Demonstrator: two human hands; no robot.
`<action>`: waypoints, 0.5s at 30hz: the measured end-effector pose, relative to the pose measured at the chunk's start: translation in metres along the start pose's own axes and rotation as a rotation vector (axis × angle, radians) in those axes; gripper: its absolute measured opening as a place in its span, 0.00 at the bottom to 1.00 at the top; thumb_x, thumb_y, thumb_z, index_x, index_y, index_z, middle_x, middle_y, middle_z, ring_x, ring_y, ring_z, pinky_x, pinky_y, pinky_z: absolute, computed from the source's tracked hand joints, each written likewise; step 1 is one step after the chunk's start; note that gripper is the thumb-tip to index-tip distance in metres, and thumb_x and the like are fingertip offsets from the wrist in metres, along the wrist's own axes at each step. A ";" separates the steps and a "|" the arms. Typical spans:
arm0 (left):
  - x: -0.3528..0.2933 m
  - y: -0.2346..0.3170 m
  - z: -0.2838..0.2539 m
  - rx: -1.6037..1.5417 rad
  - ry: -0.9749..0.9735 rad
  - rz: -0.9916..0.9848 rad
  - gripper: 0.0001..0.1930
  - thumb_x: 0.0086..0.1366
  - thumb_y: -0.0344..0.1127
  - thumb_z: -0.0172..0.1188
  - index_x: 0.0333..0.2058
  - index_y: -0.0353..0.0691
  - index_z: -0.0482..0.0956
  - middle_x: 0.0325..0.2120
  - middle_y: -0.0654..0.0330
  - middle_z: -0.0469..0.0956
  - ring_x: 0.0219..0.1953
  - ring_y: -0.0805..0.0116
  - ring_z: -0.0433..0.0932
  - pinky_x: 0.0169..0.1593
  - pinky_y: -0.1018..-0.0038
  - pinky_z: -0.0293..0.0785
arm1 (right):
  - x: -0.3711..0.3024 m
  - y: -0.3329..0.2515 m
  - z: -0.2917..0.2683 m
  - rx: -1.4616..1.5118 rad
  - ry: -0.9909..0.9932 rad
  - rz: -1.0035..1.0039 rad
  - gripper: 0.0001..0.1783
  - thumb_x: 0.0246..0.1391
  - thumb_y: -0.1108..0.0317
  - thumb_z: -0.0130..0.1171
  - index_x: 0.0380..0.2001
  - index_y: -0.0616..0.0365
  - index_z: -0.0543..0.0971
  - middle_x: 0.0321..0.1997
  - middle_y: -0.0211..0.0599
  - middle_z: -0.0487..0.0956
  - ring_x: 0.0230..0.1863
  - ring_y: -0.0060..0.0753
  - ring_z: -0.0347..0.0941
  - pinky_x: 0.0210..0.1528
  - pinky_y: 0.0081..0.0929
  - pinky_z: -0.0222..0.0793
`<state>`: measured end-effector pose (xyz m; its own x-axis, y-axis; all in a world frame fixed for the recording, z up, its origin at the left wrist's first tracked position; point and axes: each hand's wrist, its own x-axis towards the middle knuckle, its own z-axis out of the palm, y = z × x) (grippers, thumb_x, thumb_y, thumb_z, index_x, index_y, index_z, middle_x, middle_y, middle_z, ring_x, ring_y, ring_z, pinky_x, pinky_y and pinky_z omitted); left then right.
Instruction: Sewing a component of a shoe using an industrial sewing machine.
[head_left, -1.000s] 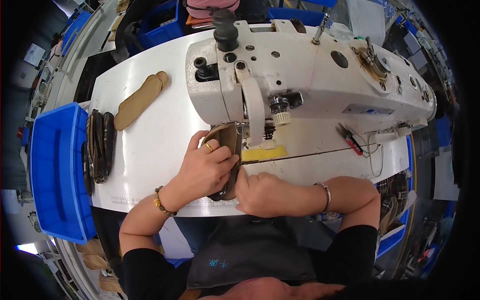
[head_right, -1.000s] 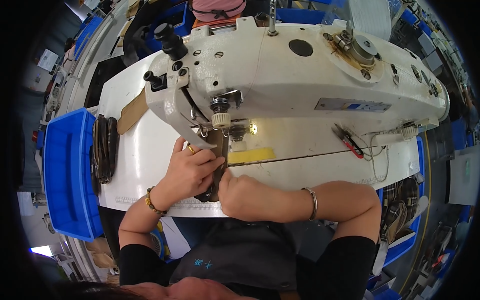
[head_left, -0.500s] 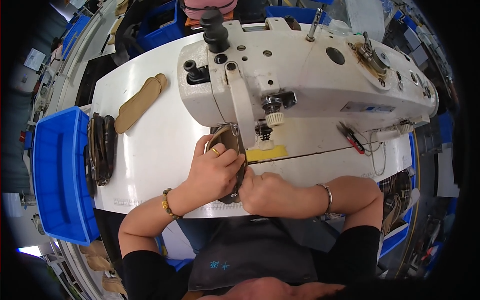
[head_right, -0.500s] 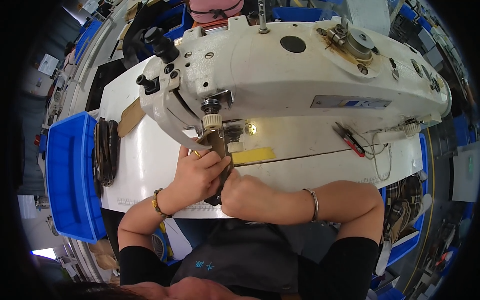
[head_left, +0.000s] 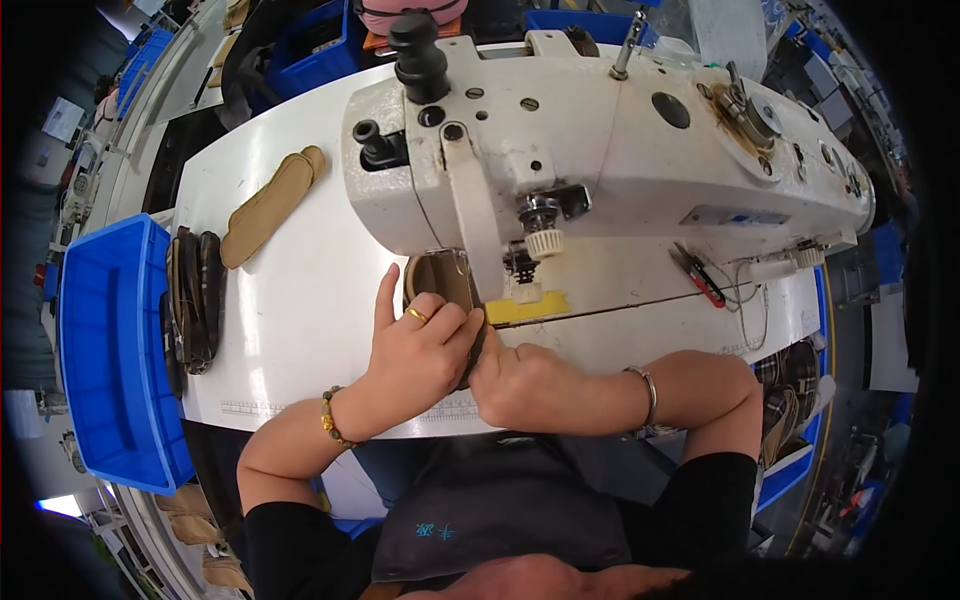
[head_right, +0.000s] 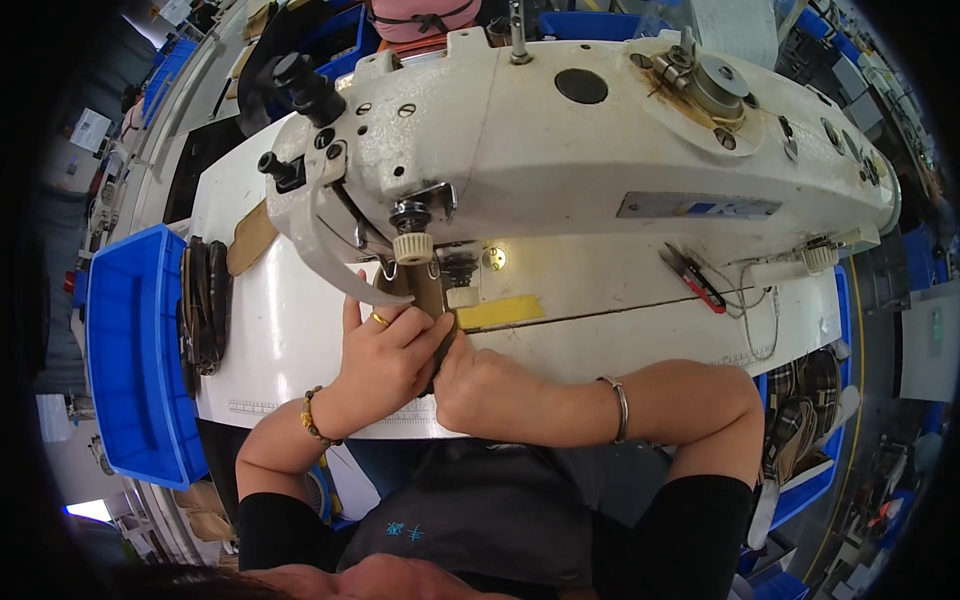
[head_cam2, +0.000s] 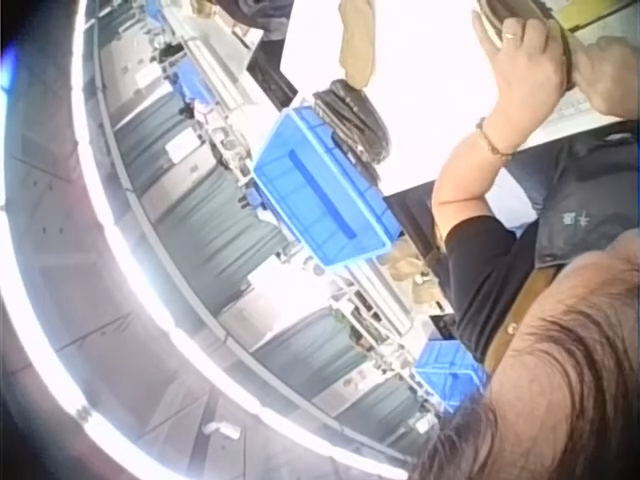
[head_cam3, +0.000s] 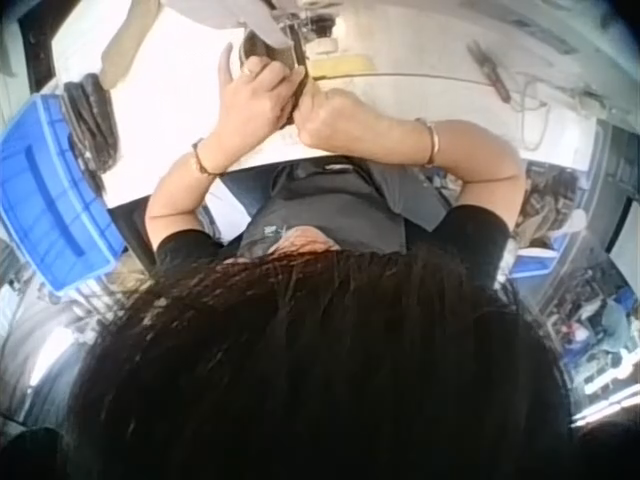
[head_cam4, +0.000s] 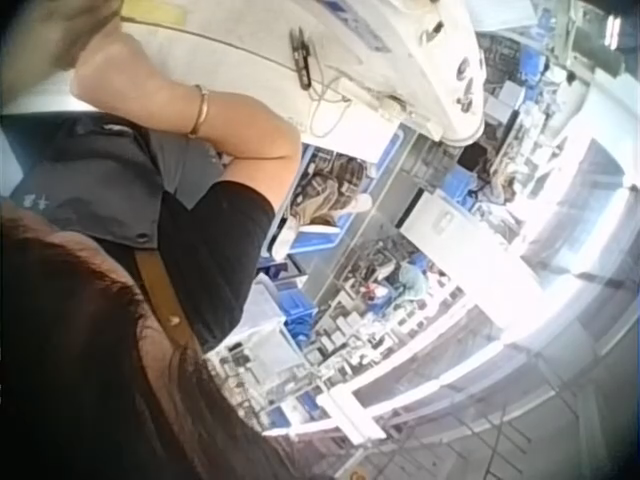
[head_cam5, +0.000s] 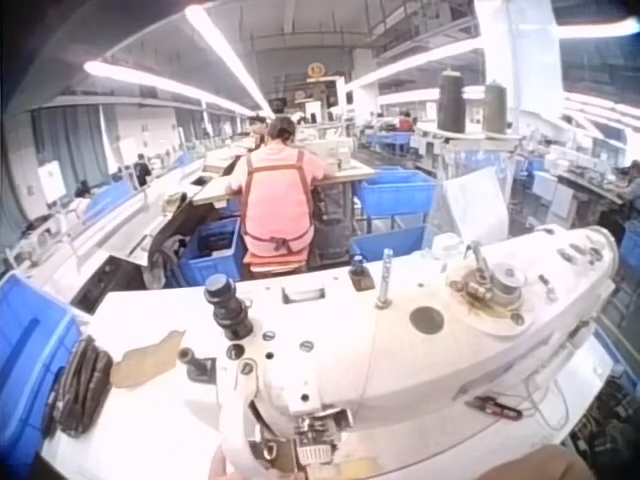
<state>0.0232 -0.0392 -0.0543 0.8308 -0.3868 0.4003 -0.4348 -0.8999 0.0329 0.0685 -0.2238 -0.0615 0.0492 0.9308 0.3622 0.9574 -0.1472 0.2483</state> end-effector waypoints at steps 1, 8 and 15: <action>0.001 0.000 0.000 -0.001 0.000 0.001 0.16 0.48 0.35 0.66 0.39 0.44 0.85 0.29 0.69 0.70 0.39 0.68 0.72 0.68 0.38 0.49 | 0.000 0.000 0.000 0.001 0.003 0.000 0.12 0.37 0.67 0.57 0.21 0.68 0.79 0.31 0.64 0.82 0.14 0.25 0.70 0.16 0.20 0.63; 0.006 -0.005 -0.001 -0.121 -0.039 -0.008 0.15 0.47 0.34 0.66 0.37 0.43 0.85 0.29 0.69 0.71 0.39 0.68 0.72 0.66 0.40 0.53 | 0.001 0.001 0.000 -0.003 0.033 -0.002 0.12 0.37 0.67 0.56 0.21 0.68 0.79 0.31 0.63 0.82 0.14 0.25 0.70 0.16 0.21 0.61; 0.009 -0.013 0.004 -0.204 -0.031 -0.045 0.15 0.46 0.33 0.68 0.37 0.44 0.86 0.29 0.69 0.72 0.38 0.67 0.72 0.65 0.40 0.53 | 0.002 0.001 0.002 -0.029 0.001 -0.007 0.13 0.37 0.68 0.57 0.22 0.69 0.79 0.31 0.63 0.82 0.15 0.24 0.70 0.16 0.21 0.62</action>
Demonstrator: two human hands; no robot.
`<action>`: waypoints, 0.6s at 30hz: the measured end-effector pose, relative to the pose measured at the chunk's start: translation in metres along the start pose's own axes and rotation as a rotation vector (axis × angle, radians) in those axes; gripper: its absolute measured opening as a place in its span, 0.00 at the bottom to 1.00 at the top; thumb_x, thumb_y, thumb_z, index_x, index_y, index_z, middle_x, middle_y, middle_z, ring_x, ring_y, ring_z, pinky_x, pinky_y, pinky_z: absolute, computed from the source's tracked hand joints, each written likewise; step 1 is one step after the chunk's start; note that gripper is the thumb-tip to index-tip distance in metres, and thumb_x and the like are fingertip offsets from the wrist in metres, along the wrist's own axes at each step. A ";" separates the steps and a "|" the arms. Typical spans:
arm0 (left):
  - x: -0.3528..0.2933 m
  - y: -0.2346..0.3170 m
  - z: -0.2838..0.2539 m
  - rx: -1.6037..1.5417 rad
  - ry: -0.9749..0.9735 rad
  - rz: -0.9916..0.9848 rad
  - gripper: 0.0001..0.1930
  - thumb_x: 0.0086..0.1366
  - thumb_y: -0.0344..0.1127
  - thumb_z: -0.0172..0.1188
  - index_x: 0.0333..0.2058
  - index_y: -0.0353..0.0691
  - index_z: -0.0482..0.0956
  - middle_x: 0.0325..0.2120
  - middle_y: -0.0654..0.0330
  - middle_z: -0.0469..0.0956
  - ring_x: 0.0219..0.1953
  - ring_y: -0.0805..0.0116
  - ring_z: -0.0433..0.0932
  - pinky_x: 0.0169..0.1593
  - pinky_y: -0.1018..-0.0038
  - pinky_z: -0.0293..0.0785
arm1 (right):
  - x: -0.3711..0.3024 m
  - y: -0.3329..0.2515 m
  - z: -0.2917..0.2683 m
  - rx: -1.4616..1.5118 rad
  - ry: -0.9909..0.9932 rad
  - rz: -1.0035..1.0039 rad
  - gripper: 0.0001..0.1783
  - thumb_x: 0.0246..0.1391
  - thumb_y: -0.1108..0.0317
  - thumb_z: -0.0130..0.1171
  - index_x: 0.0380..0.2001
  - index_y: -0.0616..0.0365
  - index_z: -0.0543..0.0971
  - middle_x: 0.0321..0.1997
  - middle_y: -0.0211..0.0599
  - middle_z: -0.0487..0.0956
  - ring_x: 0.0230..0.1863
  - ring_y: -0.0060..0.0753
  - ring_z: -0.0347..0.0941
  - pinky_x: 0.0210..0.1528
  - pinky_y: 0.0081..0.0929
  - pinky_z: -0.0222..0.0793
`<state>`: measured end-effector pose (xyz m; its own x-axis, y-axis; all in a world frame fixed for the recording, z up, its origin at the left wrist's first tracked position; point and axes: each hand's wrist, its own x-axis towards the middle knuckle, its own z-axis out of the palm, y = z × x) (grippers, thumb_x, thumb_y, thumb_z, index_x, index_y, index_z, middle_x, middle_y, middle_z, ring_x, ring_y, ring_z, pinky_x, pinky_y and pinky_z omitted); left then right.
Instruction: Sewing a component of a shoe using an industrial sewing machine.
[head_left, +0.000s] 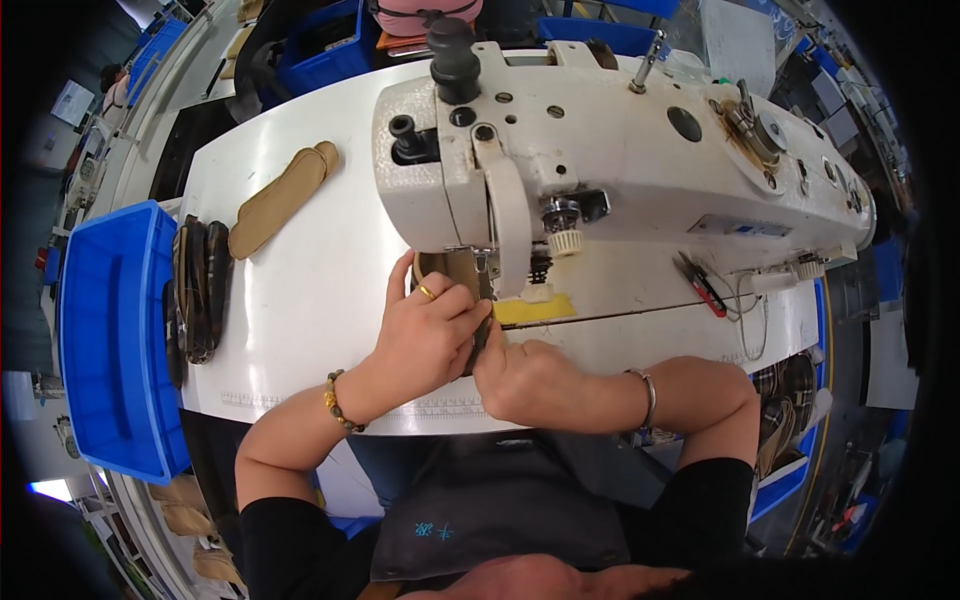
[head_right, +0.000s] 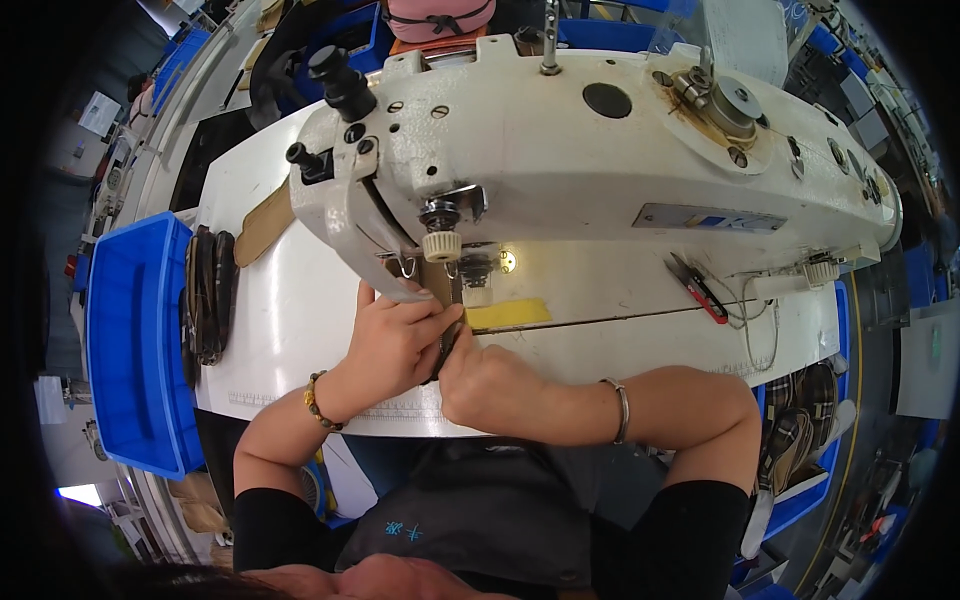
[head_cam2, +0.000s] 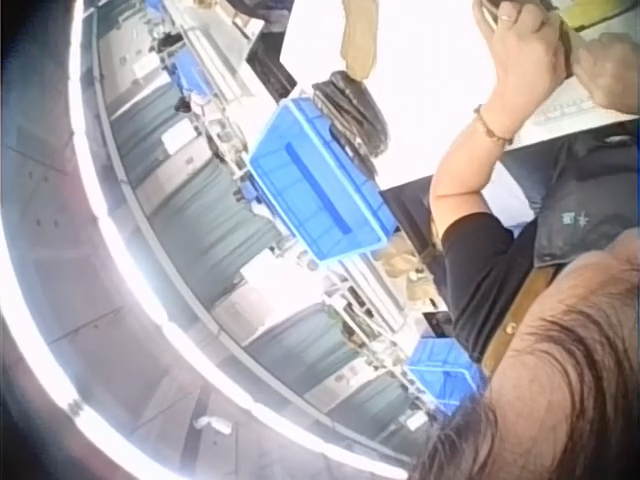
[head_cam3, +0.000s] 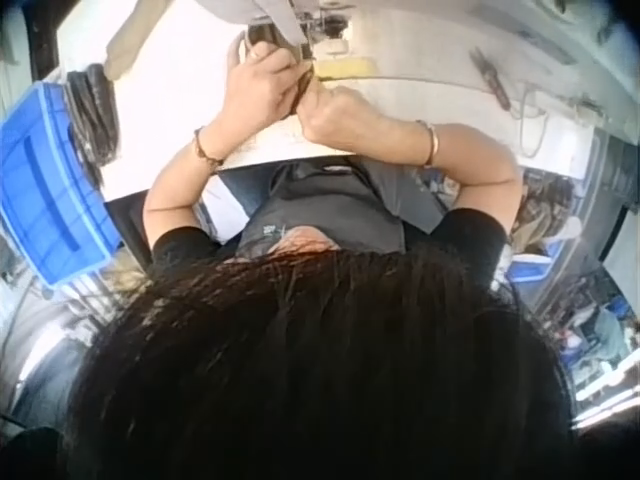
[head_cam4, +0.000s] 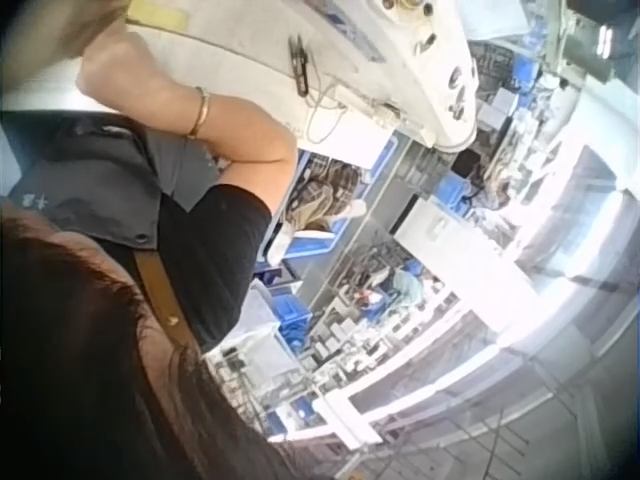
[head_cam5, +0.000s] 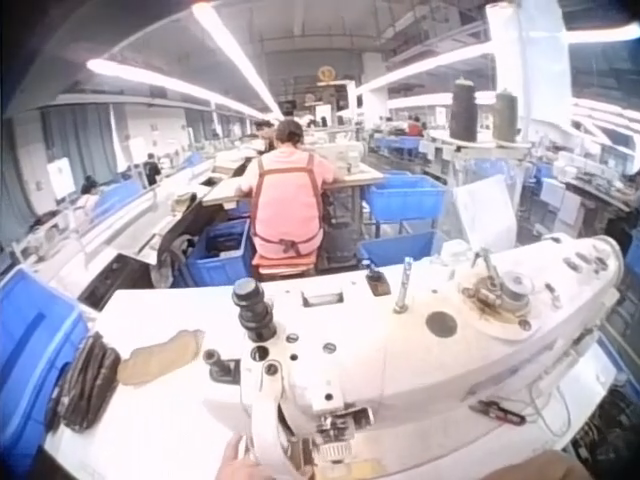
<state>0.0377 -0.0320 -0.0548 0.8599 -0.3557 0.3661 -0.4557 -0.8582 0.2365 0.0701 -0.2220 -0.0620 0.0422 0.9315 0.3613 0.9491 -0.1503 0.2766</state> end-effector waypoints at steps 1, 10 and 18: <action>0.003 -0.003 0.000 0.003 0.004 -0.006 0.15 0.46 0.33 0.68 0.37 0.44 0.86 0.29 0.69 0.72 0.38 0.67 0.72 0.65 0.40 0.53 | 0.001 0.002 0.002 -0.037 -0.004 0.008 0.13 0.37 0.68 0.57 0.23 0.69 0.79 0.31 0.63 0.82 0.15 0.24 0.70 0.16 0.21 0.63; 0.015 -0.020 0.003 -0.015 -0.011 -0.082 0.12 0.53 0.33 0.65 0.38 0.47 0.87 0.33 0.71 0.76 0.45 0.69 0.75 0.65 0.33 0.47 | 0.004 0.017 0.014 -0.001 0.020 0.038 0.15 0.38 0.69 0.58 0.29 0.70 0.80 0.34 0.61 0.82 0.17 0.25 0.72 0.18 0.22 0.67; -0.002 0.019 -0.024 0.154 0.013 -0.067 0.18 0.53 0.35 0.64 0.45 0.43 0.81 0.28 0.68 0.69 0.37 0.68 0.71 0.66 0.35 0.42 | 0.002 0.017 0.015 0.029 0.015 0.064 0.16 0.39 0.68 0.57 0.31 0.69 0.81 0.36 0.61 0.82 0.18 0.26 0.74 0.18 0.23 0.68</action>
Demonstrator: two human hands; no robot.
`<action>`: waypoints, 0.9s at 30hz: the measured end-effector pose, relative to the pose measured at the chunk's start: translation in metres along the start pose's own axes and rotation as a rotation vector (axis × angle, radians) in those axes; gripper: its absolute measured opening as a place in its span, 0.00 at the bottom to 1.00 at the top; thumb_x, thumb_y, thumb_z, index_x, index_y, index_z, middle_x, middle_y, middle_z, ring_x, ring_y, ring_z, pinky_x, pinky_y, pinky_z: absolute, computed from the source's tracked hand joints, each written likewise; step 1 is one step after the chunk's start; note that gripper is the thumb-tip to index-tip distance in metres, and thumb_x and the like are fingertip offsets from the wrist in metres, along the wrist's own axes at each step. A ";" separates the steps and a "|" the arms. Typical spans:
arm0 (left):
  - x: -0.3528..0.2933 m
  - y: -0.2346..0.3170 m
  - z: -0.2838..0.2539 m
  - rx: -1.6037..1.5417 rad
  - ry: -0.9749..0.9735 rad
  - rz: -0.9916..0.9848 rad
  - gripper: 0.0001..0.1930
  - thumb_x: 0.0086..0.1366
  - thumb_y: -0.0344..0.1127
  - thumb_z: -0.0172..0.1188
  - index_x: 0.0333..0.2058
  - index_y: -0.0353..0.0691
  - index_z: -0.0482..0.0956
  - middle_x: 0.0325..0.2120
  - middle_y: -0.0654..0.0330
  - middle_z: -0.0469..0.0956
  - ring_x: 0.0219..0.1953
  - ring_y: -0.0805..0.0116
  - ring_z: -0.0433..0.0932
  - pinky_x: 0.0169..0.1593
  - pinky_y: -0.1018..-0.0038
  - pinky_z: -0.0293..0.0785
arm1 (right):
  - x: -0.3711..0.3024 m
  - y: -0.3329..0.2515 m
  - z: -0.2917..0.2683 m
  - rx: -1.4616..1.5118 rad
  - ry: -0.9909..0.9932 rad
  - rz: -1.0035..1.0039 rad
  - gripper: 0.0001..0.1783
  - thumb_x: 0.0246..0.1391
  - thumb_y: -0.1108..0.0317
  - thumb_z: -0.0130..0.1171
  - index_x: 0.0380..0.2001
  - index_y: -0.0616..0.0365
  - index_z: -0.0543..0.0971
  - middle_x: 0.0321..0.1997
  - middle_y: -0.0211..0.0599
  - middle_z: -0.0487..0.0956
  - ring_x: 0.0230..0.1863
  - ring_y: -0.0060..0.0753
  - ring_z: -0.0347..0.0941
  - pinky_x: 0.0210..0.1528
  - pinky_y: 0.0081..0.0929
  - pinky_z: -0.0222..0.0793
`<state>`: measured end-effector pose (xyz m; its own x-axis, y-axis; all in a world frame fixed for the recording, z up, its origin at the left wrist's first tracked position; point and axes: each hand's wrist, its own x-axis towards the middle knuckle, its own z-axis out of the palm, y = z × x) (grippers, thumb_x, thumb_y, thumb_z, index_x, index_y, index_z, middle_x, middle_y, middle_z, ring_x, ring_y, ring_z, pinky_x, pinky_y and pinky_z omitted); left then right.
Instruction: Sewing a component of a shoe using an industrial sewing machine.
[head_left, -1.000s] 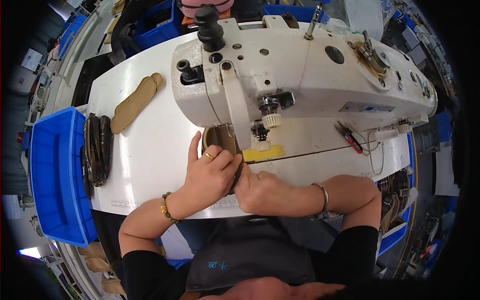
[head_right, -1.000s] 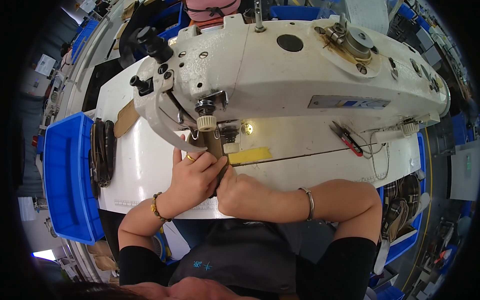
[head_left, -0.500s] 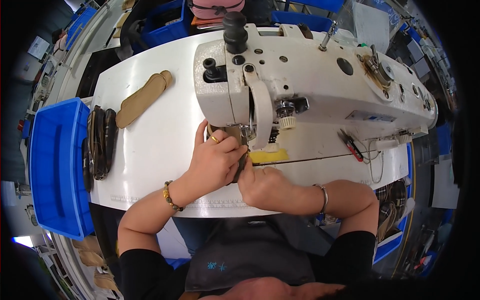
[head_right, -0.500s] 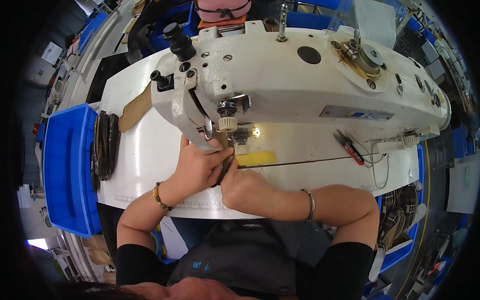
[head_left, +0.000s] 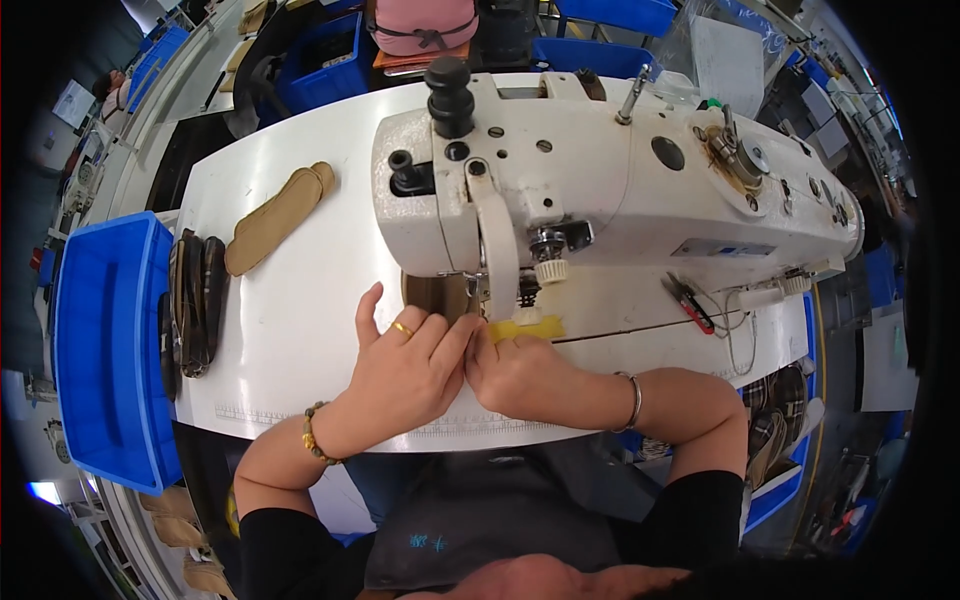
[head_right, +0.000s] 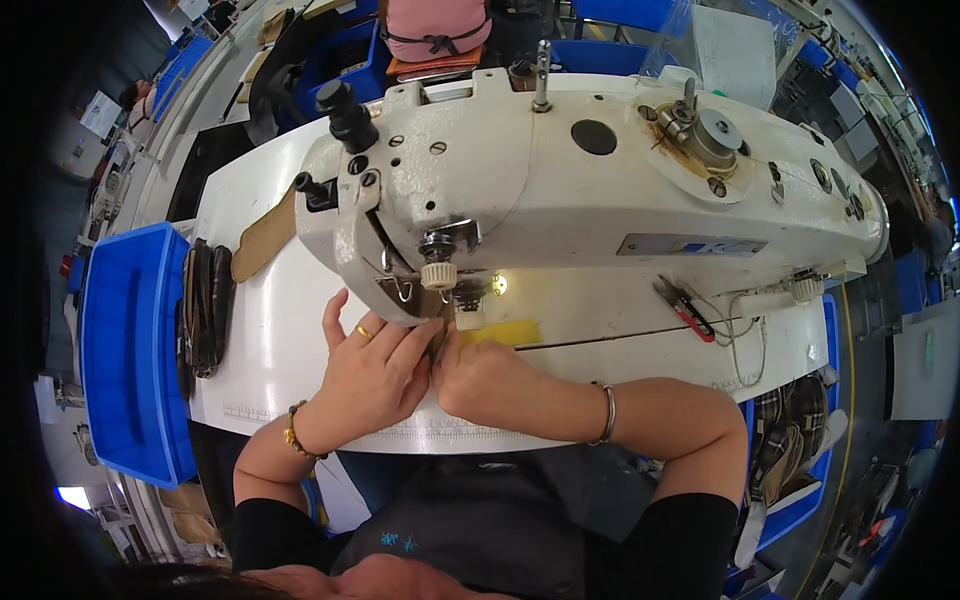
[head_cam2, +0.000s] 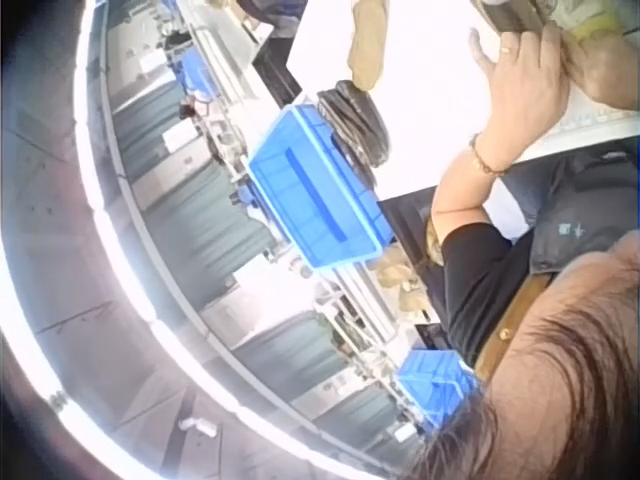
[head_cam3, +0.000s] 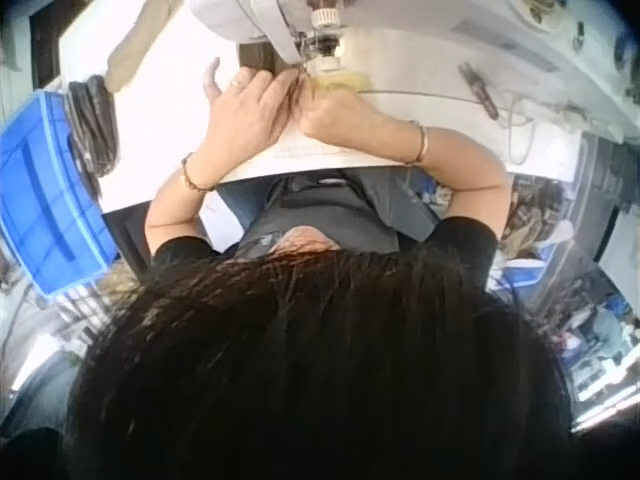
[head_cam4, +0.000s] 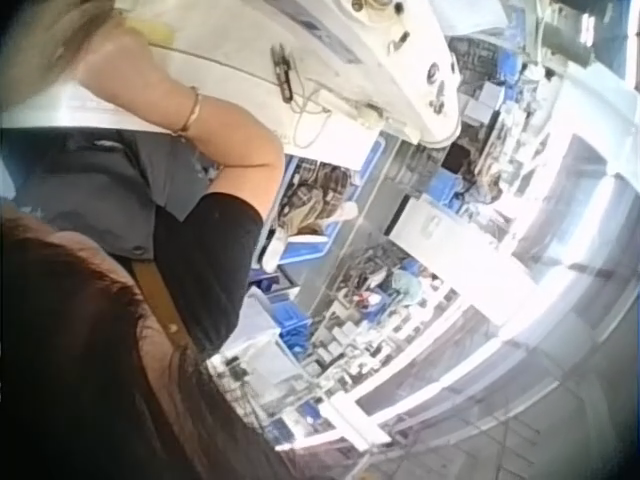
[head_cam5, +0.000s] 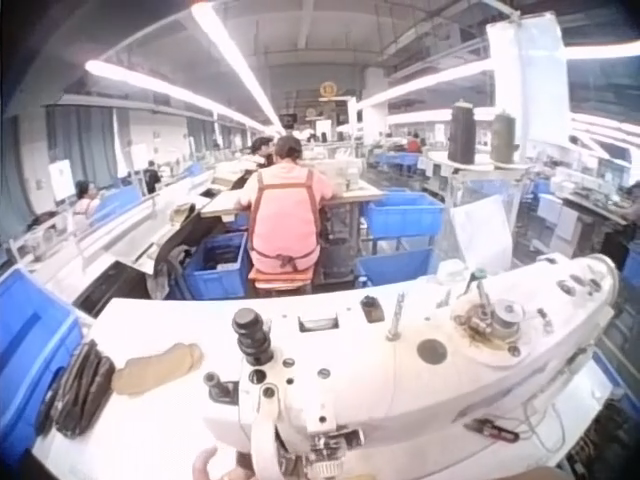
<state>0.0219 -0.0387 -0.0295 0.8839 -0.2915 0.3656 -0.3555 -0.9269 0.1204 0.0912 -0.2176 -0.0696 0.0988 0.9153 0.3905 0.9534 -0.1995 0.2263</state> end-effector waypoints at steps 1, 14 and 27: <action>-0.005 0.002 -0.002 0.054 -0.001 0.010 0.17 0.52 0.37 0.65 0.43 0.42 0.81 0.29 0.68 0.70 0.39 0.69 0.71 0.66 0.37 0.41 | 0.000 -0.001 0.000 0.008 -0.005 0.000 0.16 0.39 0.68 0.57 0.31 0.69 0.81 0.37 0.61 0.82 0.19 0.26 0.74 0.18 0.22 0.68; -0.008 0.004 -0.005 0.118 0.051 -0.077 0.07 0.51 0.35 0.66 0.30 0.45 0.80 0.30 0.69 0.73 0.43 0.68 0.73 0.66 0.32 0.39 | -0.001 -0.005 0.003 0.012 0.071 -0.010 0.13 0.40 0.67 0.58 0.26 0.68 0.81 0.36 0.65 0.81 0.15 0.26 0.72 0.17 0.23 0.67; -0.010 -0.002 0.002 0.098 -0.025 -0.084 0.07 0.55 0.37 0.65 0.27 0.45 0.76 0.28 0.66 0.70 0.47 0.66 0.72 0.64 0.26 0.35 | 0.010 0.033 0.014 0.199 0.033 0.148 0.11 0.46 0.73 0.60 0.36 0.59 0.80 0.27 0.26 0.73 0.23 0.23 0.73 0.22 0.24 0.69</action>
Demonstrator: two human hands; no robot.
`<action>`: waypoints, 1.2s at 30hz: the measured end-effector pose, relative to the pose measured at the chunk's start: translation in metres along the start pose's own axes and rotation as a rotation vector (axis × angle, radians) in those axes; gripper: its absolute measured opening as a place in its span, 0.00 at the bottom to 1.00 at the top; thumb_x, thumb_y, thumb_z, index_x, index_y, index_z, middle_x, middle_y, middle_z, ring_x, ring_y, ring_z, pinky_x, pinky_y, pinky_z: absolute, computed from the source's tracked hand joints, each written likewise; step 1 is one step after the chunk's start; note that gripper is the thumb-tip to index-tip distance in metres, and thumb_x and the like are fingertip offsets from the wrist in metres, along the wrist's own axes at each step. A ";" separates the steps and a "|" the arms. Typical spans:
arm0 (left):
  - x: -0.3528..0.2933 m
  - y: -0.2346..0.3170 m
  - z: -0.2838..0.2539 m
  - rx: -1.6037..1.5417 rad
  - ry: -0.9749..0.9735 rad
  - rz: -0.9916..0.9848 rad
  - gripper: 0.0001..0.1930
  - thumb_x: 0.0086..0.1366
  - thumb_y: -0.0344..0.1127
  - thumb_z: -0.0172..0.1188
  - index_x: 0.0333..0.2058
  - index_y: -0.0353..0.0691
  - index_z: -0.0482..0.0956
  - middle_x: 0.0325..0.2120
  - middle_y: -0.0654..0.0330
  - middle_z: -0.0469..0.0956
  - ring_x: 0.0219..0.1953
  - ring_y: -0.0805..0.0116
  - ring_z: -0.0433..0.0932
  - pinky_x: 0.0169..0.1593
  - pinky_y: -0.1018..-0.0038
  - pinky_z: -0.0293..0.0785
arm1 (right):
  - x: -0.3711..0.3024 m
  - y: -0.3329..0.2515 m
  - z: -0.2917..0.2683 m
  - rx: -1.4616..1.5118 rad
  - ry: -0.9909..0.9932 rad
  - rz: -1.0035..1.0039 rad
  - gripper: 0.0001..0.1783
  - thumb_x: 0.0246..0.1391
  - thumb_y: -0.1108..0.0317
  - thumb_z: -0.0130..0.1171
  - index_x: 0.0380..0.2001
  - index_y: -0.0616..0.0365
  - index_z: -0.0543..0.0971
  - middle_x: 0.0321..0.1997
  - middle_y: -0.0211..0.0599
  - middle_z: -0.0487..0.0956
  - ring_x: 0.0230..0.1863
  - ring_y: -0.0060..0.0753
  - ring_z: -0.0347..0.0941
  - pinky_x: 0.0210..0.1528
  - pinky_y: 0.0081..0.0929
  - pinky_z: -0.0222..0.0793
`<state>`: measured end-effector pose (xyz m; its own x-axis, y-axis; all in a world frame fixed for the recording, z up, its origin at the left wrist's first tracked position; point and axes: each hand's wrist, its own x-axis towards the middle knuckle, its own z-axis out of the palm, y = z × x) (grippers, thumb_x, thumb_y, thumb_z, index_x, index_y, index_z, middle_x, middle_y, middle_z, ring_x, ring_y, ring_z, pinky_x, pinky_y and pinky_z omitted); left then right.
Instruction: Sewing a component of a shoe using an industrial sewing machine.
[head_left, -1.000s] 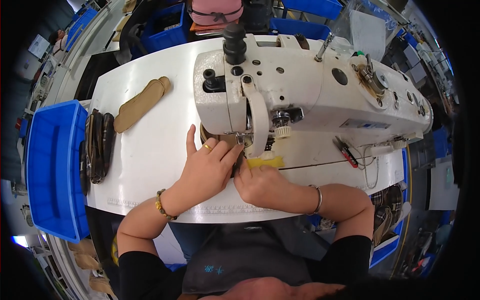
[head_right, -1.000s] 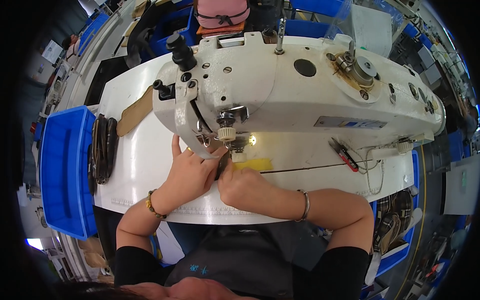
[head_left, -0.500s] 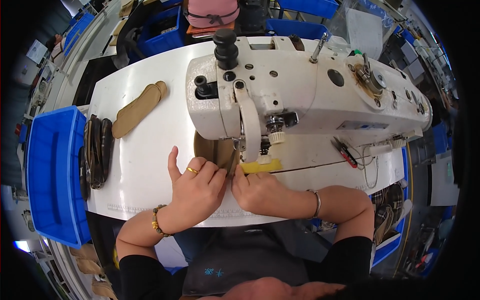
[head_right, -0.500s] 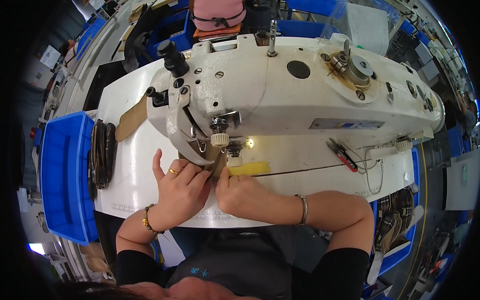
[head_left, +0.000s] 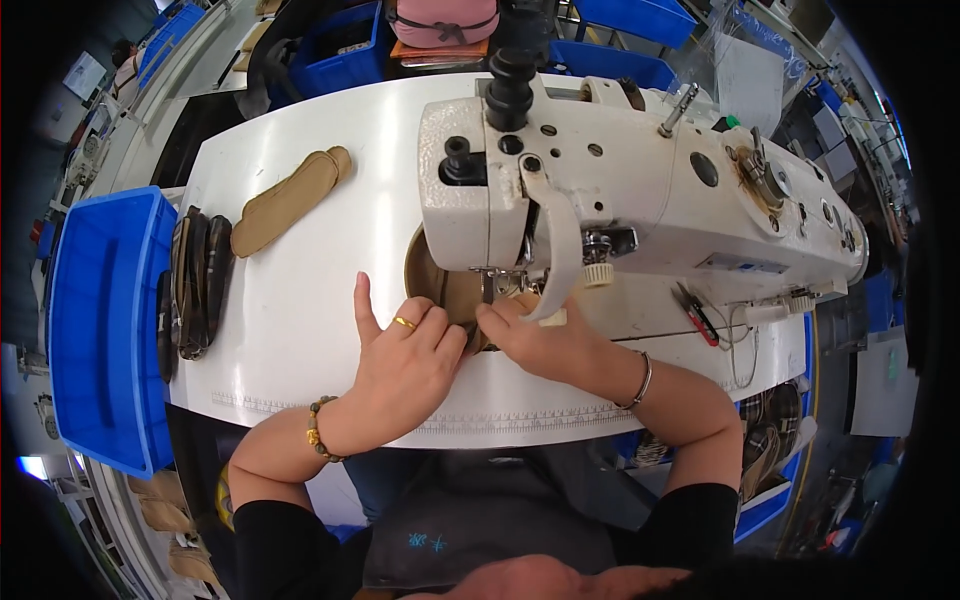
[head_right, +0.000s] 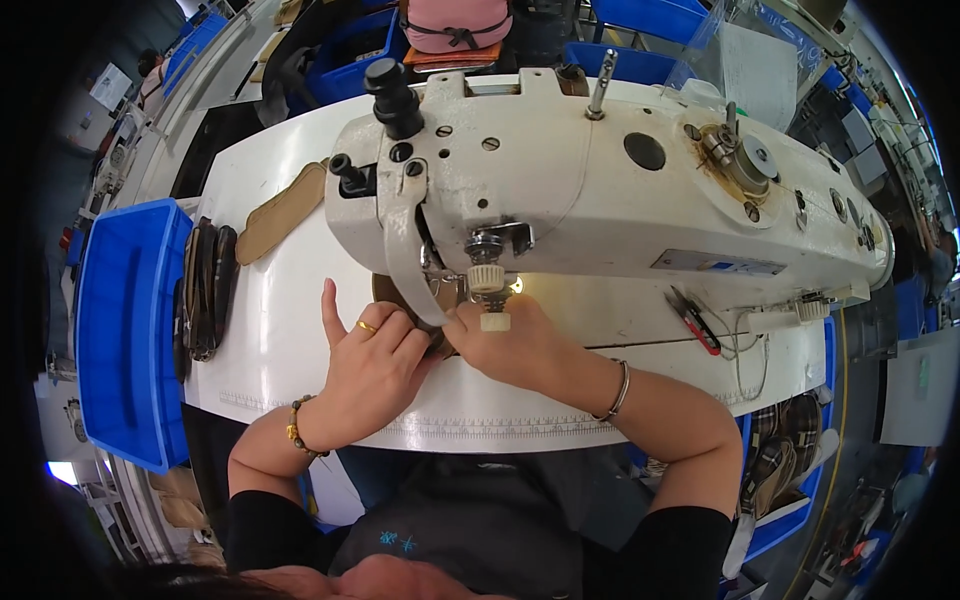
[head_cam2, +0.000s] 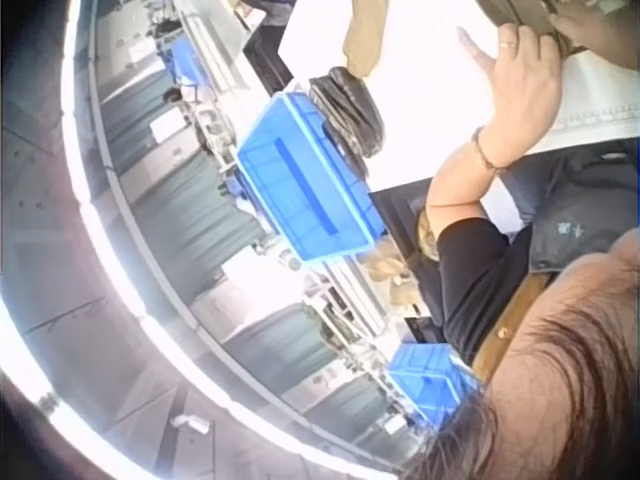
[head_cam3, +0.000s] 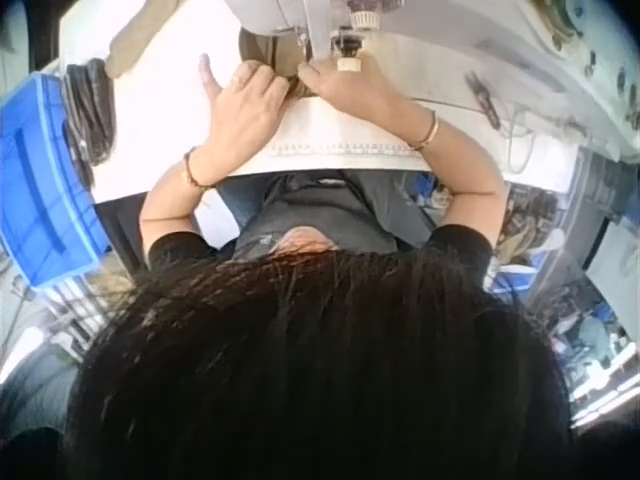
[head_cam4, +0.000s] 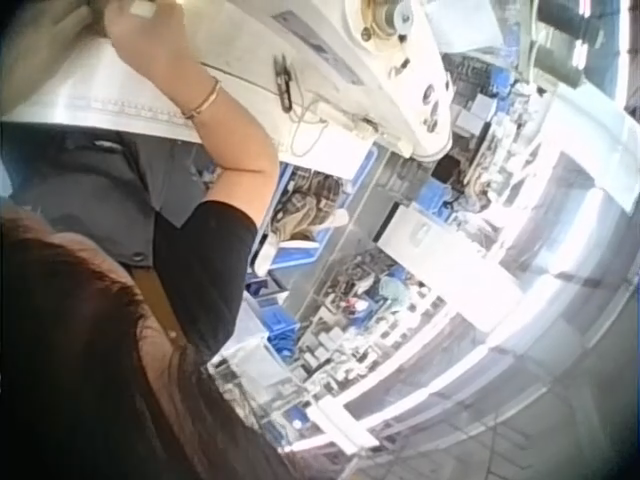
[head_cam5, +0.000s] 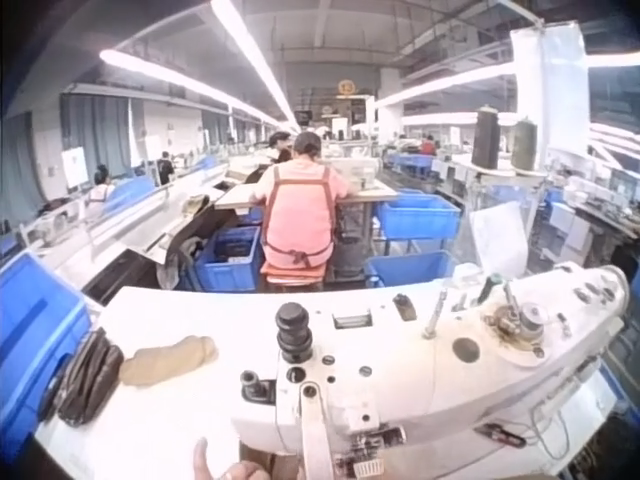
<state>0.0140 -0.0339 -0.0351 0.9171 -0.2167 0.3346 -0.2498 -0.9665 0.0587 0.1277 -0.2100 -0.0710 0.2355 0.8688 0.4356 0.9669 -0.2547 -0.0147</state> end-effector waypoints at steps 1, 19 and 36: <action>0.001 -0.002 0.000 -0.044 0.003 0.001 0.07 0.54 0.37 0.66 0.27 0.45 0.76 0.28 0.66 0.70 0.46 0.66 0.72 0.64 0.26 0.36 | 0.000 -0.003 -0.002 -0.018 0.029 -0.065 0.09 0.47 0.73 0.60 0.35 0.59 0.80 0.26 0.26 0.72 0.22 0.23 0.72 0.21 0.24 0.68; 0.005 -0.004 0.007 -0.110 0.113 0.128 0.09 0.49 0.34 0.70 0.32 0.48 0.86 0.25 0.71 0.70 0.36 0.71 0.71 0.66 0.41 0.51 | -0.012 -0.032 -0.016 -0.103 0.038 -0.080 0.05 0.38 0.70 0.59 0.19 0.57 0.73 0.16 0.25 0.66 0.15 0.20 0.67 0.16 0.21 0.62; 0.015 -0.013 0.013 -0.387 -0.057 0.115 0.08 0.51 0.31 0.67 0.33 0.45 0.86 0.27 0.68 0.72 0.38 0.65 0.72 0.62 0.49 0.57 | -0.018 -0.047 -0.020 0.061 -0.183 0.008 0.20 0.42 0.71 0.57 0.40 0.72 0.81 0.15 0.32 0.75 0.13 0.25 0.72 0.15 0.25 0.67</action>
<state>0.0354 -0.0270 -0.0433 0.8893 -0.3385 0.3074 -0.4405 -0.8148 0.3769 0.0759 -0.2221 -0.0602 0.2519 0.9310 0.2641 0.9677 -0.2407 -0.0745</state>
